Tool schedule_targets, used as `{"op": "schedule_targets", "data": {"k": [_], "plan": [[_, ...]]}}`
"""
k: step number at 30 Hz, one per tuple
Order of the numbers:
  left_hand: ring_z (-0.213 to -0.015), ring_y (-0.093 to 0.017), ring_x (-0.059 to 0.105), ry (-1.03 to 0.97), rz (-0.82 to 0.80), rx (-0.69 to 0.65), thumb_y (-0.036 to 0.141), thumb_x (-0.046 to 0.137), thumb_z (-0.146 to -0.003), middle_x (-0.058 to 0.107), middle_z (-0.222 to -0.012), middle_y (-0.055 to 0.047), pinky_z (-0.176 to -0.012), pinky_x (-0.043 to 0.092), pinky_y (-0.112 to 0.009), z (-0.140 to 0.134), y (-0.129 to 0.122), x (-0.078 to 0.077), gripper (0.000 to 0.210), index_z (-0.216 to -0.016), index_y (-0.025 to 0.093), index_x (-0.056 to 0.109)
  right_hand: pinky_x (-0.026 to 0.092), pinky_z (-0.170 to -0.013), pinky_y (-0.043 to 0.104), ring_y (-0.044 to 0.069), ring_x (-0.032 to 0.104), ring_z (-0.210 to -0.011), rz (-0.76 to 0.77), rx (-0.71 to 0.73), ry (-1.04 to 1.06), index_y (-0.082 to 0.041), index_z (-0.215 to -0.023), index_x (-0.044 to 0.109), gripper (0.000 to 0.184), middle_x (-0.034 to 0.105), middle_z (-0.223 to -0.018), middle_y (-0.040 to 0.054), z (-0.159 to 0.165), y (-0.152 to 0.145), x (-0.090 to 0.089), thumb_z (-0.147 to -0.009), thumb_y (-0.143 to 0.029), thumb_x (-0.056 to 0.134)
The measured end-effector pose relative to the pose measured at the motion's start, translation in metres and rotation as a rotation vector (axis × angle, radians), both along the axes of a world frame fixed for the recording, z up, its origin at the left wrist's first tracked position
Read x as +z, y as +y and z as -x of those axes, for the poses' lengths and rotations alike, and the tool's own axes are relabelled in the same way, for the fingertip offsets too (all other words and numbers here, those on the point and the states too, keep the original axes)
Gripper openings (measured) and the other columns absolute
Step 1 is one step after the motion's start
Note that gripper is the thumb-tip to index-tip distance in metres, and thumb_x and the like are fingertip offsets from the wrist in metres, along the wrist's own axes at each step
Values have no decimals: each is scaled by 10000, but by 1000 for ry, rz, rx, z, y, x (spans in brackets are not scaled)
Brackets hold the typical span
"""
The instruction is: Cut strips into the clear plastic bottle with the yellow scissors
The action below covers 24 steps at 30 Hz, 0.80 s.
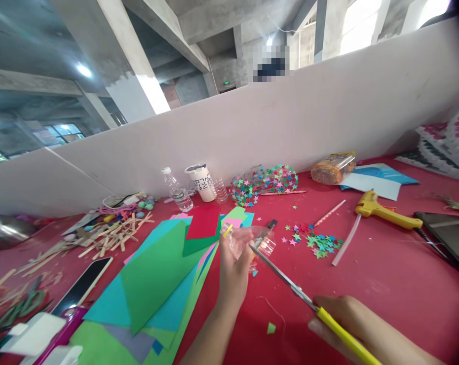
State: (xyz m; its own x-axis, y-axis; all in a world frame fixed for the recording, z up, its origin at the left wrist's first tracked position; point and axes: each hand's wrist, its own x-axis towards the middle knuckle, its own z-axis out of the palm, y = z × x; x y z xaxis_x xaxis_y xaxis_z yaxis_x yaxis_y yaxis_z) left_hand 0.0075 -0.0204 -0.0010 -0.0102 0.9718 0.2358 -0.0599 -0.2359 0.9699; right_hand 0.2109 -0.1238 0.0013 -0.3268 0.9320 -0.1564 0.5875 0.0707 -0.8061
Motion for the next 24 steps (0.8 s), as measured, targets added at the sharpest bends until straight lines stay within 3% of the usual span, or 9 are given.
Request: {"op": "schedule_targets", "data": {"k": [4,10,18,24], "plan": [[-1154,-252,641,32,-42,3,414,640,-895,645,-1198,-135,-1036,457,-412,2,0,3,448,-1245,197,463,471,-540,228,227,656,-672,-48,-42,52,-193,-743,679,593,729,-715,58,-6,-3,-2,-926,-710,454],[-1166,-273,630,30,-85,-73,487,698,-844,630,-1202,-130,-976,503,-416,2,-2,-4,660,-1353,262,342,508,-591,218,214,669,-691,-94,-24,74,-207,-779,693,549,752,-769,43,-13,-4,-5,-974,-654,441],[-1221,-276,603,19,-136,-77,504,699,-844,613,-1266,-144,-1010,492,-424,4,0,-13,657,-1357,276,359,513,-552,206,225,688,-686,-81,-96,116,-196,-704,695,584,758,-720,42,-5,-4,-3,-915,-701,491],[-1261,-280,585,33,-99,-66,483,688,-857,577,-1342,-159,-1037,483,-433,5,-1,-11,652,-1366,283,332,501,-544,206,224,672,-670,-102,-178,139,-186,-647,686,551,736,-668,33,1,-9,-3,-880,-673,575]]}}
